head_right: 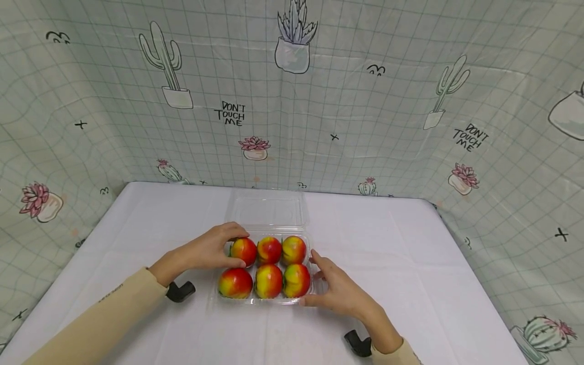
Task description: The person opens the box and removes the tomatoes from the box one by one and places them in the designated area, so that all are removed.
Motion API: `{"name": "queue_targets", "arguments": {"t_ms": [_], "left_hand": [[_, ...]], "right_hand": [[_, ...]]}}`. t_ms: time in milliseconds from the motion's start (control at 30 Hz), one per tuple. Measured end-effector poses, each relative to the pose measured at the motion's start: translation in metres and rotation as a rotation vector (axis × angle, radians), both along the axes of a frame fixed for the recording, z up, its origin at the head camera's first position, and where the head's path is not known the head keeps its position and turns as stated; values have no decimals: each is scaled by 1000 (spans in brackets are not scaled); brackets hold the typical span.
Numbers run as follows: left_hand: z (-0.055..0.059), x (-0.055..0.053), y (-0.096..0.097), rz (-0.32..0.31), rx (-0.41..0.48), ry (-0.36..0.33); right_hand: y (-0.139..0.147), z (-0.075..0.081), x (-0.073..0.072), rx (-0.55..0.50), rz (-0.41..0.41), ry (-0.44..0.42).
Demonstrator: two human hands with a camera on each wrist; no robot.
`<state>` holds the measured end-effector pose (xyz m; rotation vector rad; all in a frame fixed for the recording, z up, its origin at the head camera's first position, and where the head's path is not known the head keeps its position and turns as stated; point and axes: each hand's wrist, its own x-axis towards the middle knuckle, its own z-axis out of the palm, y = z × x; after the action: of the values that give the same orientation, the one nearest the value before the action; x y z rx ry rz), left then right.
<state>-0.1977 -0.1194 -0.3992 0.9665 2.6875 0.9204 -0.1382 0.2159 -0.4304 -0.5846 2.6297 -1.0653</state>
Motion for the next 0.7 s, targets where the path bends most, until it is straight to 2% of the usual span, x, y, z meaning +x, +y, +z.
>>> {"name": "queue_targets", "arguments": {"t_ms": [367, 700], "left_hand": [[2, 2, 3, -7, 13, 18], [4, 2, 4, -10, 14, 2]], "right_hand": [[0, 1, 1, -18, -7, -12], [-1, 1, 1, -19, -6, -15]]}}
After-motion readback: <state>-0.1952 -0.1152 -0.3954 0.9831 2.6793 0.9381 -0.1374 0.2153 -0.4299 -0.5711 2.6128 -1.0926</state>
